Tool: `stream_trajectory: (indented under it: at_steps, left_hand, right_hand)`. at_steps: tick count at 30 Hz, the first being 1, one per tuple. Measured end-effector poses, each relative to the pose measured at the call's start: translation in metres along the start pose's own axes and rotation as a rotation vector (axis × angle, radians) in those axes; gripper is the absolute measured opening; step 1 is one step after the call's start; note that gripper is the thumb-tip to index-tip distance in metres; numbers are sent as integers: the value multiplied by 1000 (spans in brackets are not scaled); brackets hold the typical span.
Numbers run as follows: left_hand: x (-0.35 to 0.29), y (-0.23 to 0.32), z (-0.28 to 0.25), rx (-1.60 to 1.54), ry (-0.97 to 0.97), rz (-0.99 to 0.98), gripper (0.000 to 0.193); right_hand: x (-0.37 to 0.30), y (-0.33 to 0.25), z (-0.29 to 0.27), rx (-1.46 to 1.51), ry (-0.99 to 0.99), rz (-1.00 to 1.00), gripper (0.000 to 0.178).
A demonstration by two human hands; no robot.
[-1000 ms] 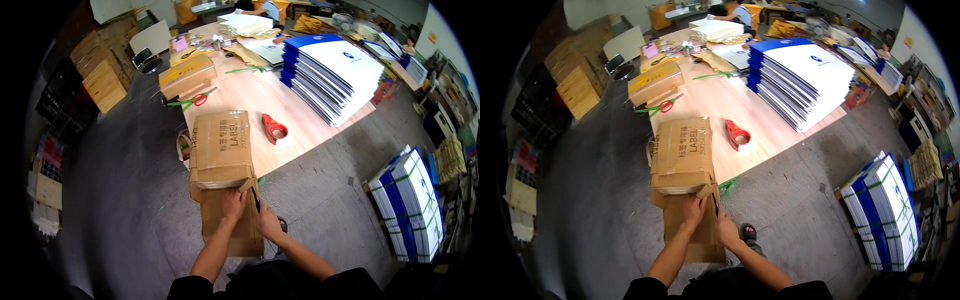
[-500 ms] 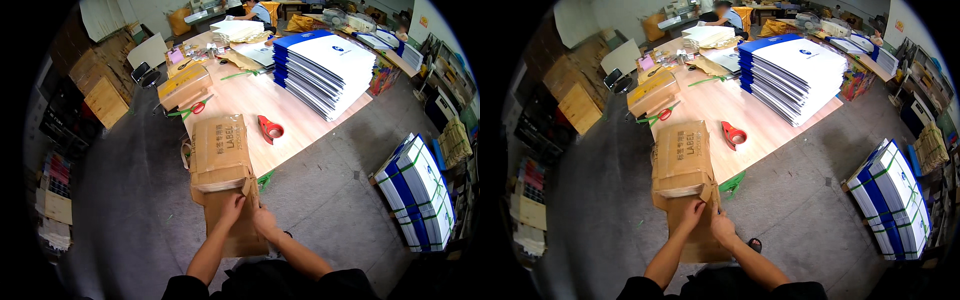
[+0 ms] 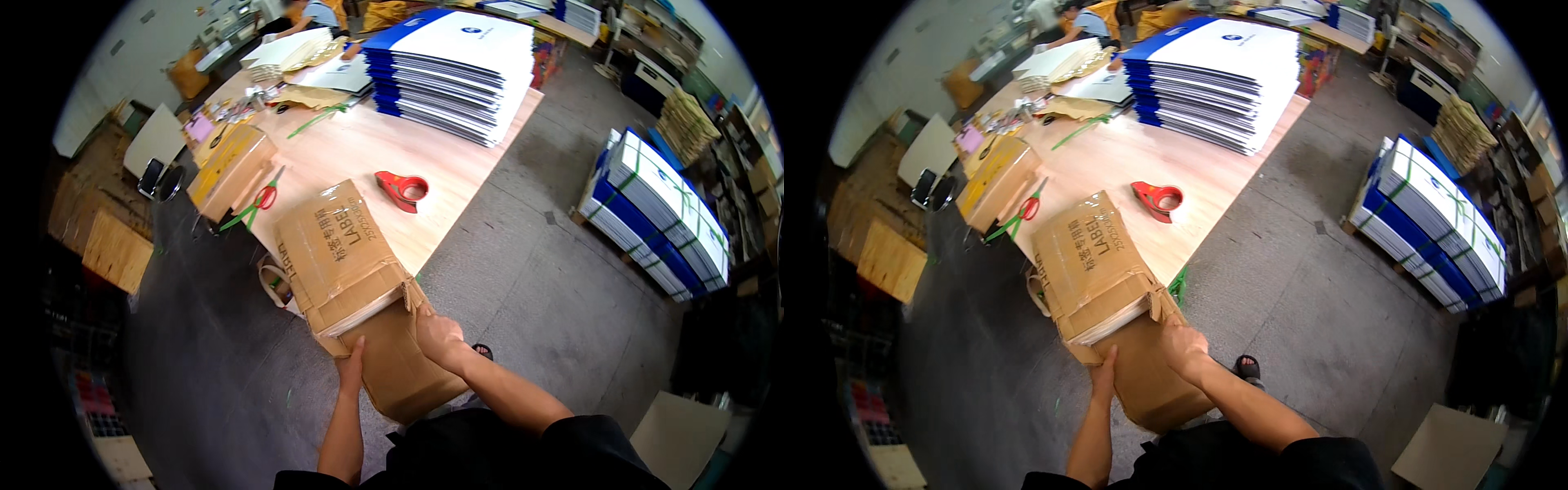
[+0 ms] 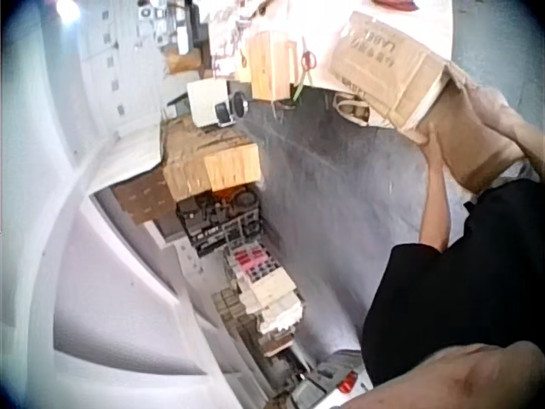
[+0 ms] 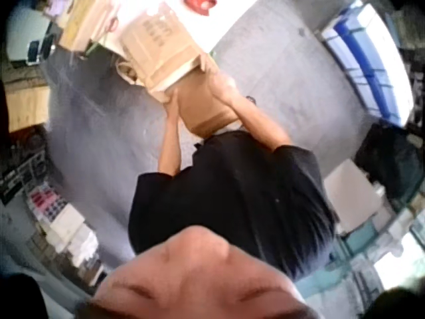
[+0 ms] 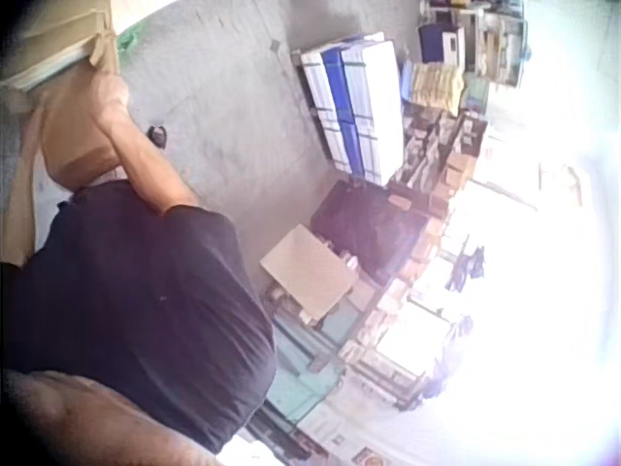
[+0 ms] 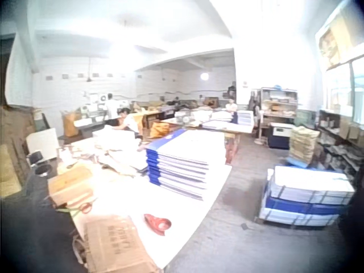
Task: The person assembles a cardboard box, places a stack of paper inside, and seals the box with tape. They then cut a piece of cardboard and place it on top of the sealed box before taping it down.
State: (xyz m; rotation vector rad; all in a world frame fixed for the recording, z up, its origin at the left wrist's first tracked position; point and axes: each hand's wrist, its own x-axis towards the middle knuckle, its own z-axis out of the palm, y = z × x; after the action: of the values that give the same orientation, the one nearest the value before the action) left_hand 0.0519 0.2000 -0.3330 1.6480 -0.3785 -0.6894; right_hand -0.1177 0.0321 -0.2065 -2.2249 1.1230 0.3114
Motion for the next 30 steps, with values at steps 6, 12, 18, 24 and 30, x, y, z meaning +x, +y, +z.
stream_trajectory:
  at_steps: [6,12,18,24,30]
  left_hand:
    - [9,-31,-19,-95,23,-65,56]
    - [15,-30,-19,-119,74,-63,51]
    - [-10,-35,-36,-115,-25,-102,60]
    - [-22,-70,-24,-398,51,-274,59]
    - [-36,-37,-11,-266,109,-162,54]
  right_hand:
    - [8,-11,-4,43,8,-32,32]
    - [27,-10,13,-100,27,-12,33]
    - [22,-11,7,164,-187,135,51]
    - [2,0,15,-16,-119,44,43]
    - [2,16,17,-58,-105,1,42]
